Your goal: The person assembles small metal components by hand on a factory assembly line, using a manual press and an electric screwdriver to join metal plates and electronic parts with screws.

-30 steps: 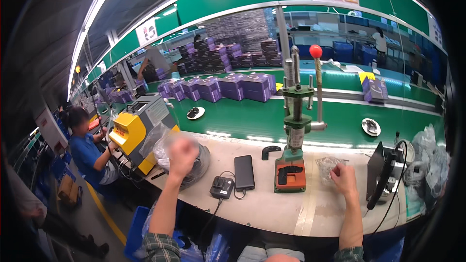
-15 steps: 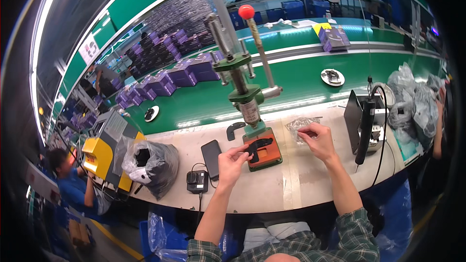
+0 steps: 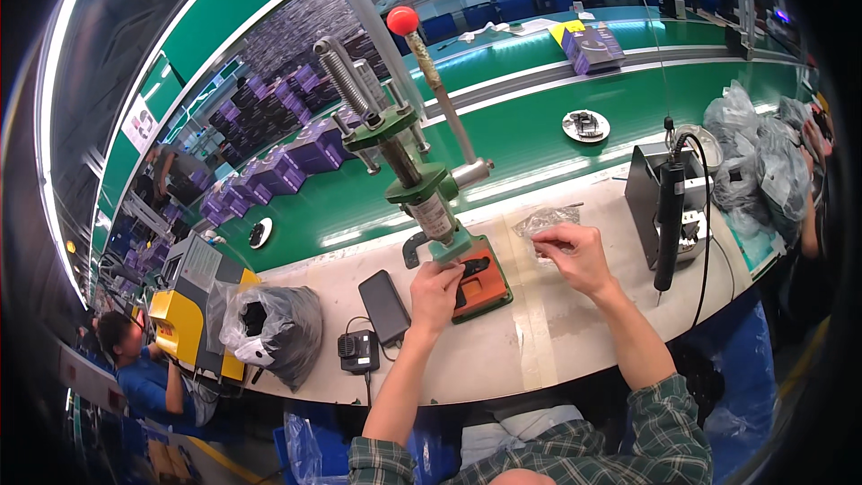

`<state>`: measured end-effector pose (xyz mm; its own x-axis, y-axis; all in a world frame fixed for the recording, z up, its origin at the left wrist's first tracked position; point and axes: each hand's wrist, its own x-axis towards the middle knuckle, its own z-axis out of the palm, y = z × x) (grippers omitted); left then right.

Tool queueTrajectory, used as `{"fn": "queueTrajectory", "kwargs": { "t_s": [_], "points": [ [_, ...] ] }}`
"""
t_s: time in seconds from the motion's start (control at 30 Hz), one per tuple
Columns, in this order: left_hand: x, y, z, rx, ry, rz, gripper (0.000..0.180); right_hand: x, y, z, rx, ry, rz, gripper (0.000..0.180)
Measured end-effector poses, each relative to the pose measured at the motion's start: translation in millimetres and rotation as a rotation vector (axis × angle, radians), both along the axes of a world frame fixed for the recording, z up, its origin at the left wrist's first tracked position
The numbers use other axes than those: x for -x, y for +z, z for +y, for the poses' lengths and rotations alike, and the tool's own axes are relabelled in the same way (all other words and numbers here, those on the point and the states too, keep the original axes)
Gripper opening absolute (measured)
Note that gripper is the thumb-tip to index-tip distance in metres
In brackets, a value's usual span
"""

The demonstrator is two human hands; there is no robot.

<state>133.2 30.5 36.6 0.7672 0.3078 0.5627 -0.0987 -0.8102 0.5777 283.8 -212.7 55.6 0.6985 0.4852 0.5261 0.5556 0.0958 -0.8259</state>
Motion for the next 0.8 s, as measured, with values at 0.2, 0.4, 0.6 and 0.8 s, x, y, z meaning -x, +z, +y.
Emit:
{"fn": "queueTrajectory", "kwargs": {
  "t_s": [0.2,0.4,0.6,0.8],
  "points": [
    [3.1,9.5,1.7,-0.271,-0.086,0.052,0.014,0.5,3.3,-0.5,-0.059,-0.012,-0.033,0.017],
    [2.6,9.9,5.5,-0.211,-0.142,0.075,0.015,2.1,5.0,-1.0,-0.064,-0.016,-0.105,0.016],
    [13.6,16.5,-0.4,-0.192,-0.137,0.210,0.024,4.4,9.7,-2.3,-0.070,-0.010,-0.106,0.016],
    [25.5,17.1,-4.9,-0.399,-0.166,0.309,0.040,8.8,11.7,1.6,-0.008,0.048,-0.137,0.016]
  ]
}}
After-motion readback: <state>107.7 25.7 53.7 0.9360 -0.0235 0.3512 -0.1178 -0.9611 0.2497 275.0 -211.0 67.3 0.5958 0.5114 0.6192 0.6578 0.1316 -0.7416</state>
